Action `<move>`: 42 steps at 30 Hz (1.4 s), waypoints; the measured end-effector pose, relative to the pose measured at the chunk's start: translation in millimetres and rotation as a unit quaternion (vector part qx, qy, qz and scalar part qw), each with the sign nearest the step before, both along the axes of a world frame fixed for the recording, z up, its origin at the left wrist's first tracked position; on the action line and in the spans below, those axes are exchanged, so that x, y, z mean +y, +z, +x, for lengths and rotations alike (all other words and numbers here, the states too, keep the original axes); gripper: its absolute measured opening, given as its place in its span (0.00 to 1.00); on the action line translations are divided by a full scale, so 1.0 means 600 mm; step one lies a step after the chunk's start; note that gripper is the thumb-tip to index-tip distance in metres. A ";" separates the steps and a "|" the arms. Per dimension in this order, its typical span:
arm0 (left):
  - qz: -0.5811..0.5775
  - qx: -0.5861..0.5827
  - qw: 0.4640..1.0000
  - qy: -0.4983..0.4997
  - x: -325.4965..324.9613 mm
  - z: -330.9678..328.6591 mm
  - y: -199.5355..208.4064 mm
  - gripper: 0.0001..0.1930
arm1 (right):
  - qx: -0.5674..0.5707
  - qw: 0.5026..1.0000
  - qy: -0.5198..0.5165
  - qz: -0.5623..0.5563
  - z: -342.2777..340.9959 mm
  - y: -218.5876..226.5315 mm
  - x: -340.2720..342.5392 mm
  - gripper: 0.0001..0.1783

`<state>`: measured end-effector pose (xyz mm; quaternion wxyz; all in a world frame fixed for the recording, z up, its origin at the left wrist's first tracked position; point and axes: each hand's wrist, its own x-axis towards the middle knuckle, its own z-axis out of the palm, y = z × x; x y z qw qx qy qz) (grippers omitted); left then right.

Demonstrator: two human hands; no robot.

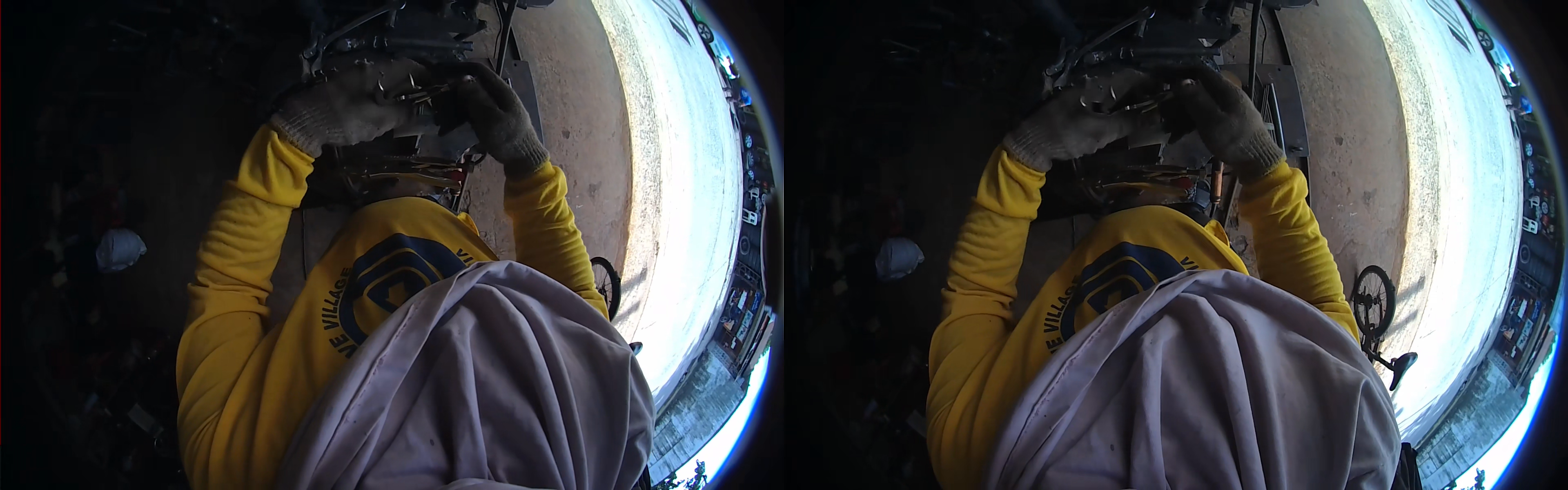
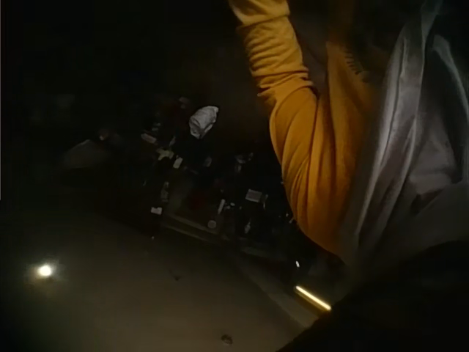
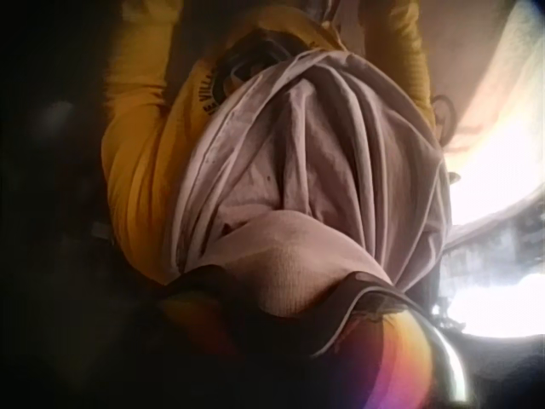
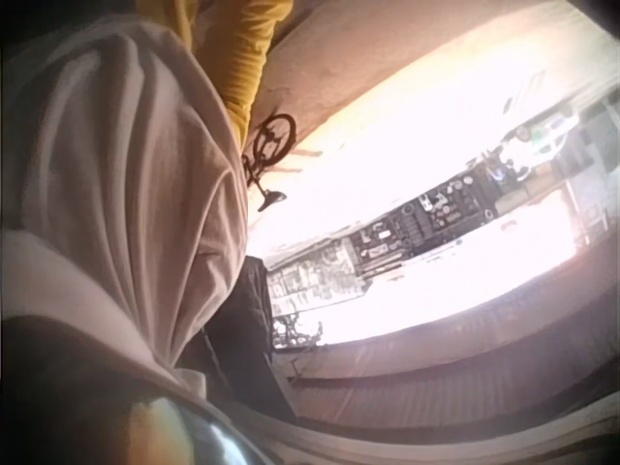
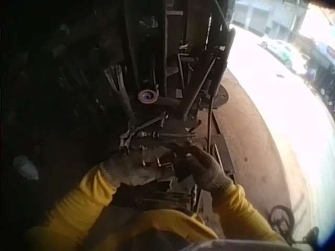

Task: The person positions and secures metal rods within a circular frame using clamps and then welds them into place with a welding torch.

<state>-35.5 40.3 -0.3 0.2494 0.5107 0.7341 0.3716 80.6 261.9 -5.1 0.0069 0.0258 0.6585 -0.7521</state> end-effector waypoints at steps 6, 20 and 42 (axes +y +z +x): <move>0.053 0.397 0.911 -0.093 -0.005 -0.015 -0.023 0.15 | 0.142 0.940 0.033 0.308 -0.007 -0.007 0.042 0.16; 0.043 0.232 0.970 -0.058 0.006 -0.006 0.005 0.12 | 0.354 0.725 0.043 0.589 -0.028 0.005 0.050 0.14; -0.107 0.160 0.979 -0.073 0.044 -0.047 -0.018 0.17 | 0.028 0.927 -0.104 0.360 -0.050 0.044 -0.077 0.40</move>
